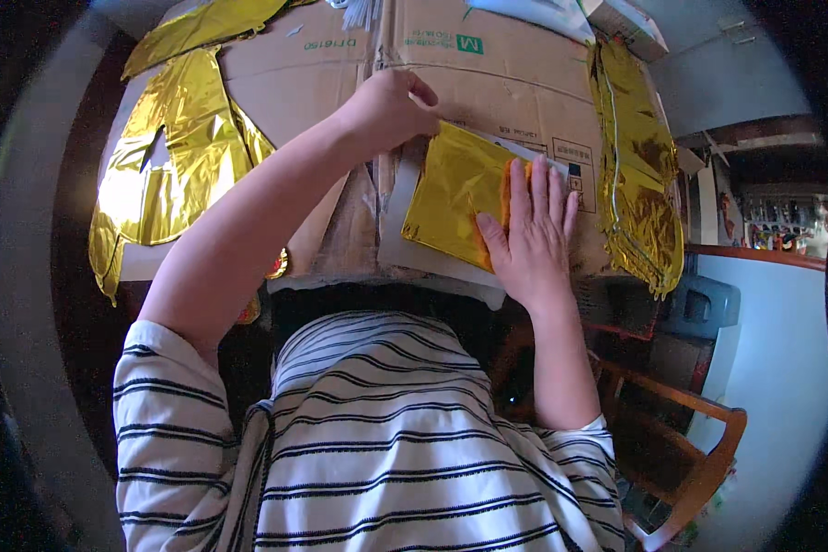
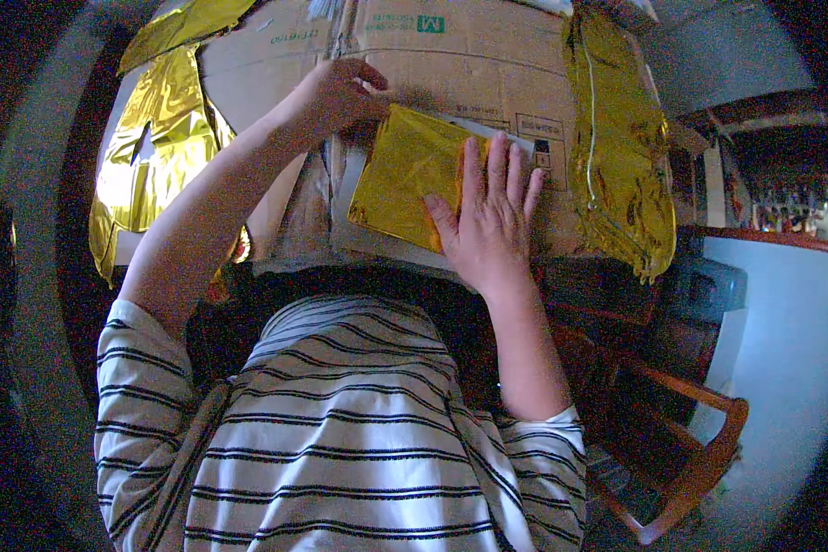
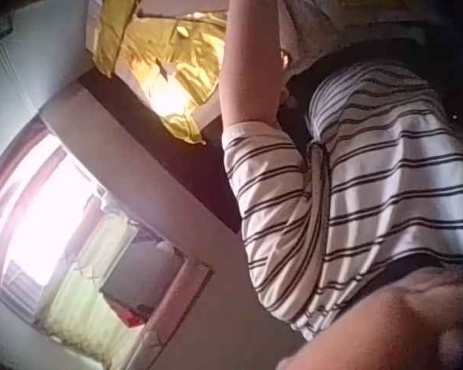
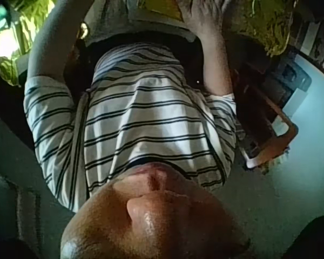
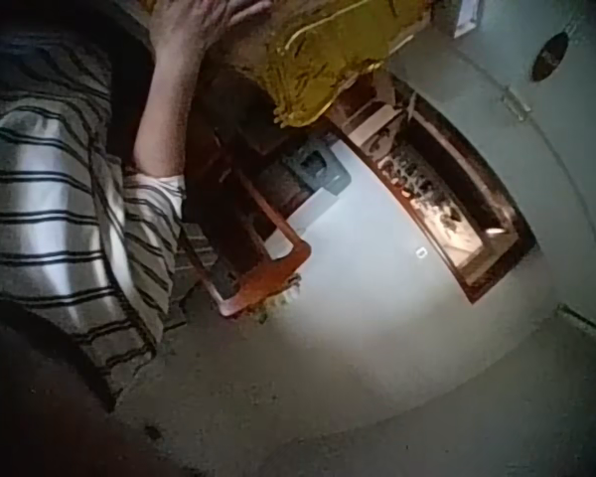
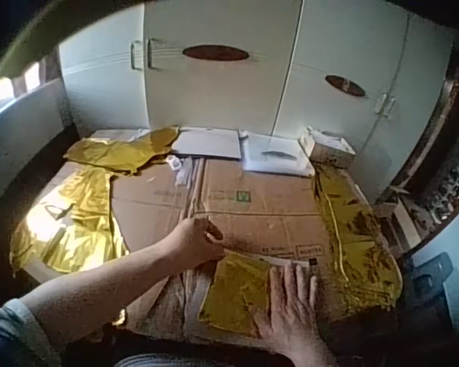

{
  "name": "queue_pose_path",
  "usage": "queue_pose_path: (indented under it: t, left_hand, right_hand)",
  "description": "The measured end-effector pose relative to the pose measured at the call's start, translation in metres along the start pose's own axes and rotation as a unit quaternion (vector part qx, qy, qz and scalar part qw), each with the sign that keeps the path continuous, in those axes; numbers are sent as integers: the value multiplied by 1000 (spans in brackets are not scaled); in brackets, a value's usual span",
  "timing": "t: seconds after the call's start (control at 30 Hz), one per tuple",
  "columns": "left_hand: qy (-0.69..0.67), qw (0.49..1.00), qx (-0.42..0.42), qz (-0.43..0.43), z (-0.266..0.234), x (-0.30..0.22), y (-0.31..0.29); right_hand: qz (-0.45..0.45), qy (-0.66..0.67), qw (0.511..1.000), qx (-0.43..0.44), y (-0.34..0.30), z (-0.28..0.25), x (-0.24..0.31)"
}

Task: Folding gold foil balloons and placing them into plastic sleeves with cardboard backing.

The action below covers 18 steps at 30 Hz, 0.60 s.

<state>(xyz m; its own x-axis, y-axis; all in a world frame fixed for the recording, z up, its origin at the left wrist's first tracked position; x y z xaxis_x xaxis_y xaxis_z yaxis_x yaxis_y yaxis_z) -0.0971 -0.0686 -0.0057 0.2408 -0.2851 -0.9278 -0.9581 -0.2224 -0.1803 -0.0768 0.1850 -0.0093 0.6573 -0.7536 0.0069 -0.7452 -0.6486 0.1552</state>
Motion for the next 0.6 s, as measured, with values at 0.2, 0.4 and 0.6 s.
queue_pose_path:
  t: [0.2,0.4,0.6]
  left_hand:
    - [78,997,-20,3,1,-2,-1]
    - [87,995,-34,21,1,1,-1]
    - [-88,988,60,-112,-9,-8,-9]
  right_hand:
    - [0,-4,1000,4,0,1,-1]
    - [-4,-5,1000,6,0,1,0]
    - [4,2,1000,10,0,0,0]
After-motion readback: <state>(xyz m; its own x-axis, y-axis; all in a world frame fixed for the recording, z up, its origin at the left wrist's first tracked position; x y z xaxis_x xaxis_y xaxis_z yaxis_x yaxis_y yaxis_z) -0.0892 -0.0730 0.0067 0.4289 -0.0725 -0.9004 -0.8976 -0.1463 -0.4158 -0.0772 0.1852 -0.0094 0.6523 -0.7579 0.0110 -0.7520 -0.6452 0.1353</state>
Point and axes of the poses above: each hand's wrist, its own y-axis towards the middle knuckle, its own z-axis out of the palm, x = y × z, the point moved 3 cm from there along y, towards the middle knuckle, and after that the axes turned 6 degrees about -y, right-handed, at the moved point
